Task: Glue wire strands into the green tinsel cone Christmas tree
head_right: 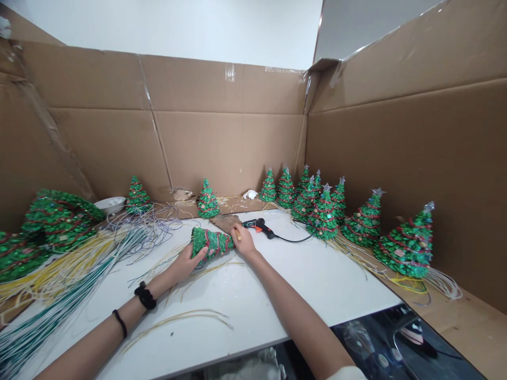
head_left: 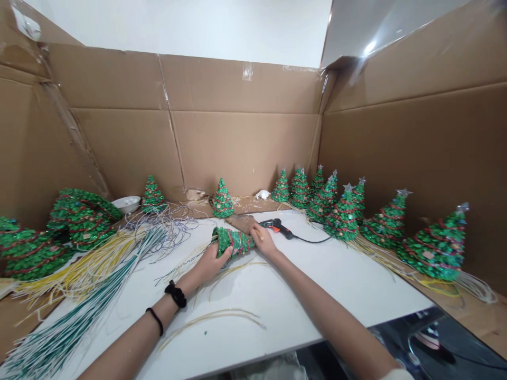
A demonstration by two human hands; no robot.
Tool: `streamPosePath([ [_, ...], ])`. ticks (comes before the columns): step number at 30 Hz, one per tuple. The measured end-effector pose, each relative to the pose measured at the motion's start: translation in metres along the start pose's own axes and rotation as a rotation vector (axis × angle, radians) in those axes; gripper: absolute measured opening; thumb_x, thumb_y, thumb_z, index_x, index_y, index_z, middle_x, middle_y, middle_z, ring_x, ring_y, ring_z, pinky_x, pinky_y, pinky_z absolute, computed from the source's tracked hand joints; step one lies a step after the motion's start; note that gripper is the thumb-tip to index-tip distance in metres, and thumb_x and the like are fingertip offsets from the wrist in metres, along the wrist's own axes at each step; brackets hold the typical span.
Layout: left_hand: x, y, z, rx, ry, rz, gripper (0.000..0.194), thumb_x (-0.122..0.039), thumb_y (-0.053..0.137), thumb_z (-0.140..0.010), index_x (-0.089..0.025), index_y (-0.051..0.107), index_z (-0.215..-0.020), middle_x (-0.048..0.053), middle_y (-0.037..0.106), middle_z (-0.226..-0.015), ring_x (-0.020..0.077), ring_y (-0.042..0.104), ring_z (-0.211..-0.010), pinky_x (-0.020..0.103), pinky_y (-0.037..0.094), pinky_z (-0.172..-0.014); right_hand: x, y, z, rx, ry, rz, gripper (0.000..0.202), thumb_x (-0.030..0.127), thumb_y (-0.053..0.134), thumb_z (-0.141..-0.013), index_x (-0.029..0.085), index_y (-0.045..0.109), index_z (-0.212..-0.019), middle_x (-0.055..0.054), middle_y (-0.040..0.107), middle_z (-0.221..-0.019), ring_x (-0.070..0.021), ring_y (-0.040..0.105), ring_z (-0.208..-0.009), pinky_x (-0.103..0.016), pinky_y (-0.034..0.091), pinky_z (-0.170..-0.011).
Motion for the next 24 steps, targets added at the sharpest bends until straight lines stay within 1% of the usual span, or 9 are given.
streamPosePath([
  [7, 0.0, 0.001, -0.001, 0.008, -0.002, 0.0, 0.035, -0.043, 0.04, -0.085, -0.014, 0.06, -0.086, 0.006, 0.066, -0.09, 0.019, 0.057, -0.083, 0.032, 0.046, -0.083, 0.002, 0.0, 0.0, 0.004, -0.004, 0.007, 0.022, 0.035, 0.033, -0.083, 0.021, 0.042, -0.068, -0.003, 0.057, -0.068, -0.0173, 0.053, -0.065, -0.026, 0.038, -0.061],
  [13, 0.0, 0.0, 0.0, -0.003, -0.005, 0.0, 0.036, -0.044, 0.04, -0.085, -0.014, 0.06, -0.088, 0.006, 0.066, -0.09, 0.0194, 0.057, -0.083, 0.033, 0.046, -0.084, 0.0, 0.0, 0.0, 0.0, 0.013, 0.009, 0.022, 0.034, 0.033, -0.083, 0.021, 0.044, -0.068, -0.003, 0.058, -0.068, -0.0173, 0.053, -0.065, -0.026, 0.039, -0.062],
  [20, 0.001, 0.0, 0.001, -0.013, -0.019, 0.009, 0.035, -0.045, 0.04, -0.084, -0.015, 0.059, -0.085, 0.005, 0.065, -0.088, 0.0188, 0.056, -0.082, 0.032, 0.047, -0.083, 0.002, 0.0, 0.001, -0.007, -0.025, -0.017, 0.022, 0.034, 0.034, -0.083, 0.02, 0.046, -0.069, -0.002, 0.057, -0.066, -0.0162, 0.052, -0.064, -0.025, 0.038, -0.06],
  [22, 0.0, 0.0, 0.001, -0.008, -0.019, 0.017, 0.034, -0.044, 0.041, -0.084, -0.015, 0.059, -0.085, 0.005, 0.065, -0.086, 0.0187, 0.055, -0.081, 0.031, 0.047, -0.082, 0.004, -0.003, 0.002, -0.035, -0.033, -0.018, 0.024, 0.036, 0.034, -0.084, 0.02, 0.045, -0.069, -0.002, 0.055, -0.065, -0.016, 0.05, -0.062, -0.025, 0.038, -0.06],
  [24, 0.0, 0.0, 0.0, -0.005, -0.021, 0.018, 0.033, -0.044, 0.041, -0.084, -0.016, 0.059, -0.083, 0.005, 0.065, -0.085, 0.0186, 0.055, -0.08, 0.031, 0.046, -0.081, 0.008, -0.01, 0.003, -0.111, -0.037, -0.023, 0.027, 0.038, 0.033, -0.086, 0.02, 0.045, -0.07, -0.001, 0.054, -0.065, -0.0158, 0.05, -0.063, -0.026, 0.037, -0.061],
])
Point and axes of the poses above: each hand's wrist, its own z-axis away from the middle knuckle, its own y-axis out of the palm, x = y × z, the point moved 7 cm from there along -z, towards the middle knuckle
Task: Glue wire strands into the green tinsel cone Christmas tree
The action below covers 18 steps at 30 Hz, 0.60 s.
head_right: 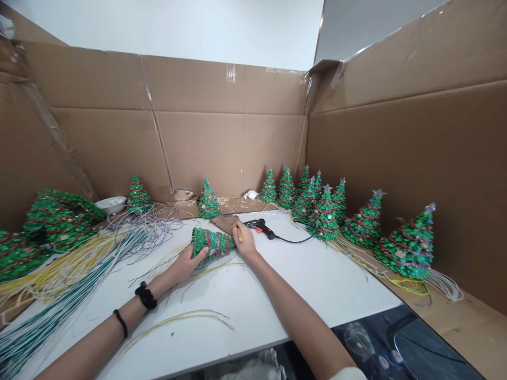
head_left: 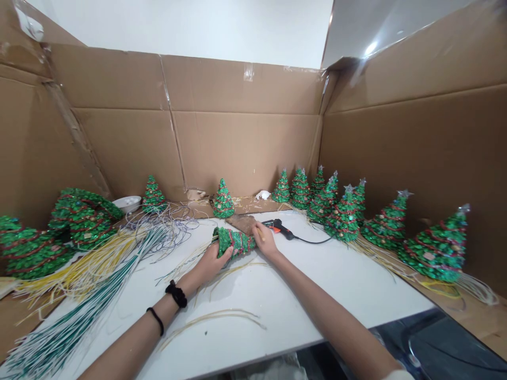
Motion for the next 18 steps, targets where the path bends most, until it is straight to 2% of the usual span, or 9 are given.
streamPosePath([
  [4, 0.001, -0.001, -0.001, -0.012, -0.002, 0.006, 0.032, -0.043, 0.042, -0.083, -0.016, 0.058, -0.082, 0.004, 0.064, -0.083, 0.0189, 0.054, -0.08, 0.032, 0.046, -0.081, 0.011, -0.022, 0.0, -0.201, 0.061, -0.08, 0.033, 0.042, 0.029, -0.089, 0.02, 0.045, -0.071, -0.001, 0.054, -0.068, -0.0153, 0.051, -0.067, -0.025, 0.039, -0.065],
  [6, 0.002, 0.0, -0.001, -0.002, -0.001, 0.009, 0.033, -0.044, 0.041, -0.083, -0.016, 0.058, -0.079, 0.004, 0.063, -0.08, 0.0184, 0.054, -0.078, 0.031, 0.046, -0.079, 0.018, -0.029, 0.0, -0.253, 0.099, -0.156, 0.036, 0.044, 0.028, -0.089, 0.02, 0.046, -0.069, -0.001, 0.055, -0.068, -0.0151, 0.051, -0.068, -0.025, 0.04, -0.066],
  [9, 0.003, 0.002, -0.001, 0.016, -0.004, 0.006, 0.034, -0.045, 0.04, -0.084, -0.016, 0.057, -0.075, 0.003, 0.063, -0.078, 0.0173, 0.053, -0.074, 0.029, 0.046, -0.075, 0.032, -0.025, 0.001, -0.194, 0.089, -0.266, 0.047, 0.049, 0.025, -0.09, 0.02, 0.051, -0.066, -0.003, 0.058, -0.067, -0.0152, 0.052, -0.068, -0.026, 0.042, -0.066],
  [13, 0.005, 0.001, -0.001, 0.014, -0.016, 0.016, 0.036, -0.045, 0.04, -0.084, -0.015, 0.059, -0.084, 0.004, 0.064, -0.084, 0.0184, 0.054, -0.079, 0.03, 0.045, -0.078, 0.041, -0.004, 0.006, -0.044, 0.106, -0.38, 0.058, 0.057, 0.022, -0.088, 0.019, 0.053, -0.056, -0.004, 0.057, -0.059, -0.0146, 0.052, -0.06, -0.027, 0.042, -0.063],
  [18, 0.01, 0.003, -0.003, 0.016, -0.074, 0.13, 0.039, -0.045, 0.043, -0.083, -0.013, 0.061, -0.096, 0.007, 0.066, -0.097, 0.0207, 0.056, -0.092, 0.034, 0.044, -0.087, 0.039, 0.005, 0.01, -0.043, 0.115, -0.388, 0.053, 0.059, 0.028, -0.087, 0.019, 0.051, -0.059, -0.002, 0.052, -0.058, -0.0142, 0.05, -0.06, -0.026, 0.042, -0.059],
])
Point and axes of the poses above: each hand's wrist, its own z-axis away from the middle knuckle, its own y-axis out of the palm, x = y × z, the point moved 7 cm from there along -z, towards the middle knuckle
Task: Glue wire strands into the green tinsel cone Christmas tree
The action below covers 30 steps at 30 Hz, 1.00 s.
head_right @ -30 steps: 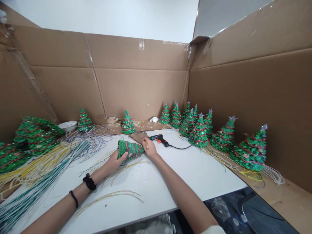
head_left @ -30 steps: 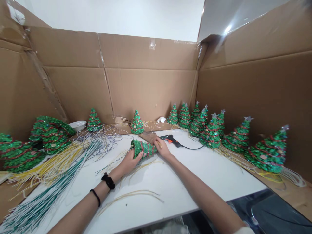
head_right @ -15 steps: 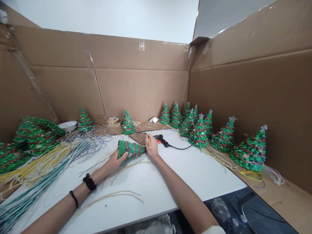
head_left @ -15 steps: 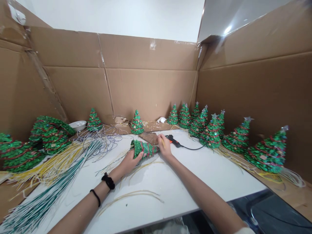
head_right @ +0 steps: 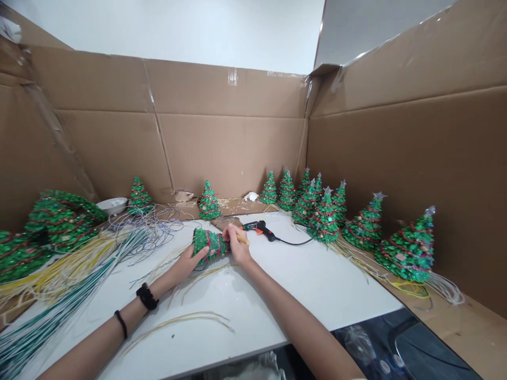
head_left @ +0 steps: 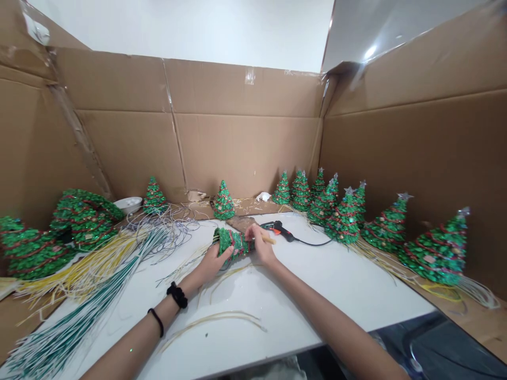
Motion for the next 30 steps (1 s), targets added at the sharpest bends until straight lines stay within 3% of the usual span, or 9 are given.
streamPosePath([
  [8, 0.005, 0.005, 0.001, 0.066, -0.157, 0.281, 0.046, -0.042, 0.062, -0.07, -0.015, 0.059, -0.107, 0.008, 0.064, -0.111, 0.0232, 0.057, -0.099, 0.036, 0.043, -0.089, -0.004, 0.003, 0.002, 0.03, -0.006, 0.002, 0.047, 0.053, 0.03, -0.089, 0.02, 0.051, -0.064, -0.001, 0.049, -0.062, -0.0132, 0.047, -0.06, -0.024, 0.039, -0.055],
  [12, 0.0, 0.006, 0.005, 0.158, -0.251, 0.393, 0.044, -0.038, 0.06, -0.07, -0.014, 0.059, -0.106, 0.008, 0.066, -0.103, 0.0221, 0.059, -0.092, 0.034, 0.045, -0.082, -0.003, 0.004, 0.002, 0.011, 0.016, -0.01, 0.044, 0.051, 0.03, -0.088, 0.02, 0.05, -0.064, -0.001, 0.05, -0.062, -0.0134, 0.048, -0.061, -0.024, 0.04, -0.056],
  [18, -0.009, 0.005, 0.006, 0.216, -0.248, 0.44, 0.037, -0.032, 0.059, -0.068, -0.015, 0.062, -0.101, 0.006, 0.066, -0.101, 0.021, 0.057, -0.093, 0.032, 0.044, -0.083, -0.001, 0.006, 0.0, 0.002, 0.061, -0.091, 0.04, 0.048, 0.032, -0.085, 0.02, 0.048, -0.06, -0.001, 0.05, -0.061, -0.0138, 0.049, -0.062, -0.024, 0.041, -0.059],
  [25, -0.008, 0.005, 0.004, 0.208, -0.215, 0.45, 0.035, -0.029, 0.059, -0.067, -0.015, 0.06, -0.099, 0.006, 0.066, -0.095, 0.0201, 0.058, -0.086, 0.031, 0.045, -0.078, -0.001, 0.009, -0.001, 0.017, 0.064, -0.116, 0.038, 0.047, 0.034, -0.084, 0.02, 0.048, -0.061, -0.001, 0.05, -0.058, -0.0137, 0.048, -0.061, -0.024, 0.042, -0.059],
  [28, 0.001, 0.004, 0.002, 0.137, -0.261, 0.372, 0.035, -0.037, 0.058, -0.069, -0.014, 0.059, -0.094, 0.006, 0.066, -0.089, 0.0188, 0.058, -0.079, 0.029, 0.045, -0.071, -0.004, 0.009, -0.002, 0.034, 0.07, -0.104, 0.036, 0.044, 0.03, -0.085, 0.021, 0.048, -0.066, -0.001, 0.051, -0.061, -0.0149, 0.05, -0.064, -0.025, 0.043, -0.061],
  [30, 0.007, 0.001, 0.0, 0.069, -0.277, 0.291, 0.036, -0.043, 0.058, -0.069, -0.013, 0.059, -0.089, 0.006, 0.065, -0.083, 0.0173, 0.057, -0.072, 0.028, 0.044, -0.065, -0.002, 0.002, -0.003, -0.024, 0.016, -0.033, 0.03, 0.04, 0.029, -0.086, 0.021, 0.049, -0.076, -0.002, 0.055, -0.072, -0.0164, 0.053, -0.074, -0.027, 0.044, -0.069],
])
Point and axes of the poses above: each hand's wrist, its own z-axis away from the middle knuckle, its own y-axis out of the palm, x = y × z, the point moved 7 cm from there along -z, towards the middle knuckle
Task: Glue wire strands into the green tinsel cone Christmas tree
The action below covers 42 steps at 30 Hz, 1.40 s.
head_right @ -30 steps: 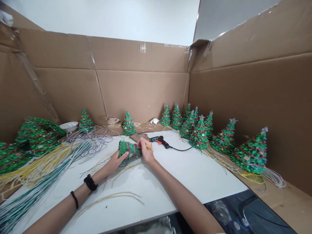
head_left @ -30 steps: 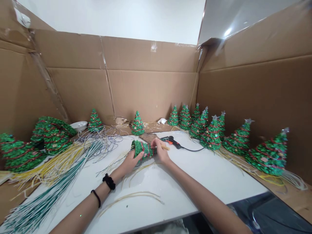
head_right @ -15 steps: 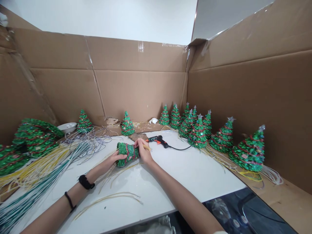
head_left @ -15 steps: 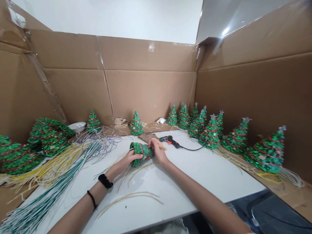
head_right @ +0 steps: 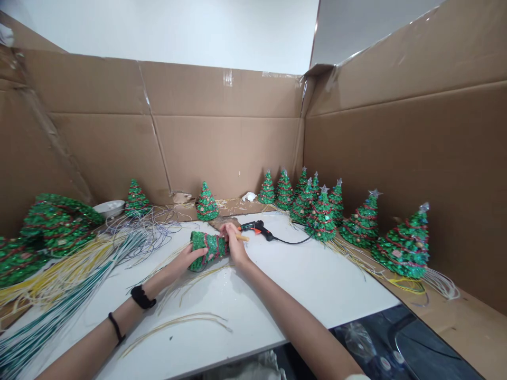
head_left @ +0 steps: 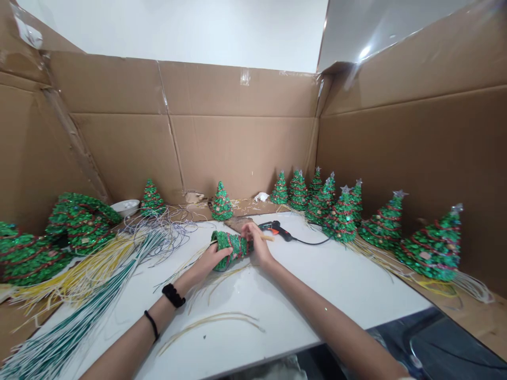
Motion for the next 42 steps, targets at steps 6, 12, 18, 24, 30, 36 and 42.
streamPosePath([
  [6, -0.008, -0.012, -0.009, -0.097, 0.233, -0.141, 0.034, -0.046, 0.058, -0.071, -0.014, 0.059, -0.081, 0.003, 0.062, -0.077, 0.0156, 0.053, -0.07, 0.027, 0.043, -0.067, 0.041, 0.003, 0.018, 0.095, -0.479, 0.333, 0.026, 0.018, 0.038, -0.08, 0.02, 0.051, -0.103, -0.008, 0.053, -0.103, -0.0201, 0.05, -0.097, -0.033, 0.041, -0.083],
  [12, 0.0, -0.022, -0.01, -0.21, 0.278, -0.073, 0.035, -0.048, 0.057, -0.074, -0.014, 0.058, -0.08, 0.0, 0.06, -0.073, 0.0144, 0.052, -0.068, 0.025, 0.043, -0.066, 0.046, 0.073, 0.067, 0.672, -0.769, 0.588, 0.016, 0.018, 0.046, -0.084, 0.02, 0.058, -0.093, -0.004, 0.06, -0.089, -0.0167, 0.053, -0.083, -0.027, 0.041, -0.076],
  [18, 0.002, -0.026, -0.009, -0.27, 0.299, -0.152, 0.037, -0.047, 0.056, -0.077, -0.013, 0.061, -0.091, 0.003, 0.063, -0.085, 0.0166, 0.055, -0.078, 0.027, 0.044, -0.074, 0.032, 0.089, 0.078, 0.744, -0.806, 0.69, 0.012, 0.028, 0.054, -0.086, 0.018, 0.061, -0.086, -0.003, 0.06, -0.085, -0.0141, 0.053, -0.078, -0.024, 0.04, -0.071],
  [24, -0.004, -0.041, -0.001, -0.481, 0.365, -0.275, 0.033, -0.045, 0.039, -0.087, -0.018, 0.054, -0.078, 0.001, 0.057, -0.076, 0.0156, 0.051, -0.074, 0.027, 0.041, -0.069, 0.031, 0.081, 0.07, 0.697, -0.773, 0.749, 0.018, 0.024, 0.046, -0.09, 0.018, 0.06, -0.082, -0.004, 0.059, -0.081, -0.0134, 0.05, -0.074, -0.024, 0.037, -0.068],
  [30, -0.043, -0.035, 0.027, -0.592, 0.732, -0.659, 0.027, -0.028, 0.033, -0.09, -0.019, 0.044, -0.067, 0.001, 0.049, -0.067, 0.016, 0.045, -0.07, 0.029, 0.036, -0.068, 0.038, 0.055, 0.046, 0.484, -0.654, 0.665, 0.025, 0.026, 0.041, -0.091, 0.018, 0.054, -0.07, -0.001, 0.056, -0.068, -0.0114, 0.047, -0.063, -0.022, 0.033, -0.061],
  [36, -0.036, 0.05, 0.034, -0.026, 0.855, -1.141, 0.019, -0.033, 0.051, -0.084, -0.018, 0.056, -0.094, 0.006, 0.06, -0.087, 0.0209, 0.051, -0.085, 0.034, 0.04, -0.076, 0.038, -0.017, 0.008, -0.049, -0.326, 0.487, 0.035, 0.035, 0.032, -0.092, 0.019, 0.041, -0.062, 0.004, 0.041, -0.052, -0.0087, 0.036, -0.048, -0.02, 0.024, -0.049],
  [42, -0.016, 0.058, 0.024, 0.013, 0.704, -1.223, 0.011, -0.018, 0.046, -0.086, -0.017, 0.057, -0.082, 0.005, 0.061, -0.084, 0.0193, 0.055, -0.083, 0.035, 0.041, -0.083, 0.03, -0.014, 0.007, 0.008, -0.364, 0.601, 0.033, 0.034, 0.032, -0.091, 0.02, 0.043, -0.063, 0.003, 0.042, -0.05, -0.0096, 0.035, -0.044, -0.022, 0.021, -0.049],
])
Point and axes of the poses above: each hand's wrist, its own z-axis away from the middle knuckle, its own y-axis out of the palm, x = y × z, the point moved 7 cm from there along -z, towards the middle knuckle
